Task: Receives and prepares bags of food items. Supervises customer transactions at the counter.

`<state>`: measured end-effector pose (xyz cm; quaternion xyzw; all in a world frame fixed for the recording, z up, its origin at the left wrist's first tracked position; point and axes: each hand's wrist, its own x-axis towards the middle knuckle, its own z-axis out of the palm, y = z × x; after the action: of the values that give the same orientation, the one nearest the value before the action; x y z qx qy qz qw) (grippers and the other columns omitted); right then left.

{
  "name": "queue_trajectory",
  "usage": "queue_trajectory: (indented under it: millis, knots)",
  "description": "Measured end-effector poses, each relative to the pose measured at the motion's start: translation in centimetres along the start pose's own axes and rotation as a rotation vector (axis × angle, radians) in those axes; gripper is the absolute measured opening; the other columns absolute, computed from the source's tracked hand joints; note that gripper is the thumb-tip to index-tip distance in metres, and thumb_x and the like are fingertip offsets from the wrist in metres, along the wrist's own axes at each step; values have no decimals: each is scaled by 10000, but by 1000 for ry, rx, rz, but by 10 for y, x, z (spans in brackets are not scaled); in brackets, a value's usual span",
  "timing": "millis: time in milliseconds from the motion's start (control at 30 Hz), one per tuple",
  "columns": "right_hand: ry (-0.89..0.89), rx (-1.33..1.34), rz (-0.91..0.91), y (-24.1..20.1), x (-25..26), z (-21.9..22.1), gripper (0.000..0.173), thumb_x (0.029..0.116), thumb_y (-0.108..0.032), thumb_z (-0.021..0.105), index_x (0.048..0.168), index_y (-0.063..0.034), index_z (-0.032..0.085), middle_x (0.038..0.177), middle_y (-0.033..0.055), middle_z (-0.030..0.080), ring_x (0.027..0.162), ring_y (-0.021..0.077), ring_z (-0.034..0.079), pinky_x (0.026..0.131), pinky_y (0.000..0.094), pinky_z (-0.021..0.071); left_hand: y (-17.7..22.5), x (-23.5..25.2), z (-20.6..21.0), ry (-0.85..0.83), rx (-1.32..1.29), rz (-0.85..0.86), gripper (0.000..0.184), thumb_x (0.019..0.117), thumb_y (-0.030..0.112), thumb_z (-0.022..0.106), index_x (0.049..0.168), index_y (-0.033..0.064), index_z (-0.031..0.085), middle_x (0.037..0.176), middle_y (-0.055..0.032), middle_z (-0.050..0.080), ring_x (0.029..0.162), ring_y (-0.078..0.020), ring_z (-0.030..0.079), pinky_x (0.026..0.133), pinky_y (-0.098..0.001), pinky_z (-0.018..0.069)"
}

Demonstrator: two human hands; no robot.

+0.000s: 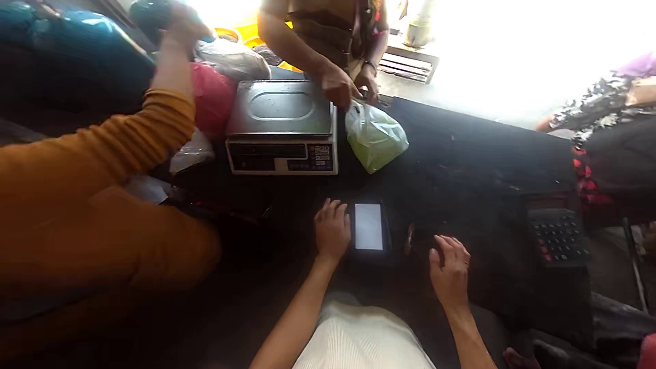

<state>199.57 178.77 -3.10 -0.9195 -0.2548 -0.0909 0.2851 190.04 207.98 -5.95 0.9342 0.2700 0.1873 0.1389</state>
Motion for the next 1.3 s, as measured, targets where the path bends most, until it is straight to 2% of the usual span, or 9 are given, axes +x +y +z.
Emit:
queue_trajectory:
  millis: [100,200,267,433,633,767,900,1067,1300]
  knots:
    - [-36,-115,90,14,9,10,511,1034,-386,439,1328,-23,646,1423,259,559,1391,489,446,1138,675,310,0,0,-1,23,14,-20,324,1024,290,487,1246,210,708,1397,-38,633,1399,-273,497,1109,-504,418]
    - [-40,-216,164,22,14,26,576,1050,-503,352,1379,-122,632,1499,196,515,1455,436,387,1150,709,218,0,2,2,46,66,-27,312,1023,303,484,1219,233,717,1386,-19,638,1395,-253,498,1107,-475,420]
    - [-33,-234,182,24,15,33,583,1056,-525,319,1368,-156,646,1504,165,524,1470,407,378,1165,698,197,-1,4,2,52,83,-23,312,1022,303,482,1210,231,720,1383,-19,638,1392,-256,499,1104,-477,420]
    - [-45,-258,205,25,15,31,550,1056,-504,325,1323,-179,680,1499,138,538,1475,396,374,1174,688,199,2,4,5,28,96,-21,335,1023,294,455,1213,214,719,1390,-41,634,1394,-277,493,1108,-489,404]
    - [-22,-256,202,25,15,33,563,1049,-520,317,1303,-188,694,1492,125,547,1474,397,375,1170,686,204,2,4,8,52,114,-17,342,1018,294,440,1193,222,724,1380,-26,637,1388,-268,496,1108,-475,399]
    - [-36,-235,188,22,13,26,546,1048,-490,340,1280,-163,711,1482,172,548,1457,448,383,1151,721,209,3,2,6,78,100,-16,324,1005,290,471,1166,211,741,1352,-33,659,1370,-281,524,1085,-500,440]
    - [-79,-200,184,23,14,23,486,1050,-426,399,1274,-128,711,1485,211,532,1453,487,369,1154,726,191,0,1,10,109,119,-9,317,995,298,477,1151,237,747,1347,-7,658,1361,-255,527,1079,-476,442]
    - [-62,-188,189,28,12,29,506,1054,-464,373,1278,-161,712,1503,167,530,1479,440,350,1169,705,173,0,3,10,112,120,-10,321,997,294,475,1162,232,743,1352,-4,657,1367,-250,523,1084,-473,440]
    - [-9,-209,194,29,13,33,542,1043,-514,333,1265,-203,718,1493,110,552,1471,395,382,1170,695,198,1,4,9,81,116,-6,340,1013,293,455,1209,204,718,1372,-29,645,1386,-267,504,1095,-487,415]
